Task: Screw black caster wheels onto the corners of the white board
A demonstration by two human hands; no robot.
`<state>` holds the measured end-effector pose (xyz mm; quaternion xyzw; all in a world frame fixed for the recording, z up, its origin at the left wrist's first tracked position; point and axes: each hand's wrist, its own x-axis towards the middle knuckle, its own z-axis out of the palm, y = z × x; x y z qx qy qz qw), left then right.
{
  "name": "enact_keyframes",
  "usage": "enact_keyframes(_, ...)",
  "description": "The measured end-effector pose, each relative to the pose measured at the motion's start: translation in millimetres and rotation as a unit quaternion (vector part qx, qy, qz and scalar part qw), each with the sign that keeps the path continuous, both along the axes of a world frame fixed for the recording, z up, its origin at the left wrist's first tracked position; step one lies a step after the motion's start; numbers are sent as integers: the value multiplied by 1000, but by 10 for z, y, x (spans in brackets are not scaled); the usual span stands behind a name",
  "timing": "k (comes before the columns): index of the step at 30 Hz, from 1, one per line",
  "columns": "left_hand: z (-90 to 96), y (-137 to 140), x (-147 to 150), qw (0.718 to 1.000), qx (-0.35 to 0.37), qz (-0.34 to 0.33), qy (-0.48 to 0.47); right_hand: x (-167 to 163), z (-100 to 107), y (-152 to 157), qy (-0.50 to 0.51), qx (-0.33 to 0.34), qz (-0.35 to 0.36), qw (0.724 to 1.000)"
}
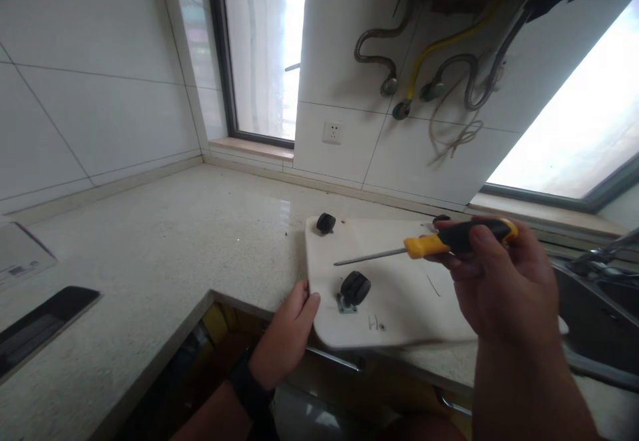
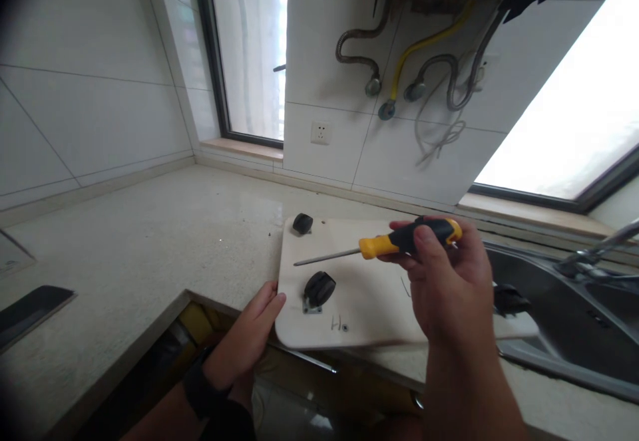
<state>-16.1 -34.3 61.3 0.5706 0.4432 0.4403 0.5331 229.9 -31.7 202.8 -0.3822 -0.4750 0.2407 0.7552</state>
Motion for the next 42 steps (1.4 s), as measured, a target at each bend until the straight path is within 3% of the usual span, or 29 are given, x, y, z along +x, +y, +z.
enact_keyframes(4,103,255,-11,998,46,-25,42,264,-404,26,101,-14,-57,993)
enact_keyframes(9,112,740,-115,978,102,-93,155,385,-668,81,188,-21,-86,978)
enact_keyframes(12,40,1105,-319,956,129,-88,248,409,-757,78,226,-19,-90,970)
enact_keyframes(18,-116,1814,-789,895,179,40,407,467,-827,-58,284,-35,-84,954)
enact_keyframes(23,-215,2155,-893,845,208,16,493,523,-819,-193,306,-51,-92,946)
enact_keyframes(28,-291,2274,-856,809,236,-2,538,629,-835,-335,291,-100,-88,947)
enact_keyframes(33,-331,2229,-785,794,259,0,550,721,-835,-476,285,-123,-104,945)
enact_keyframes(38,-288,2077,-723,804,274,5,528,696,-858,-565,293,-126,-121,940)
enact_keyframes(42,-201,1789,-671,832,274,17,482,658,-911,-643,301,-127,-136,935)
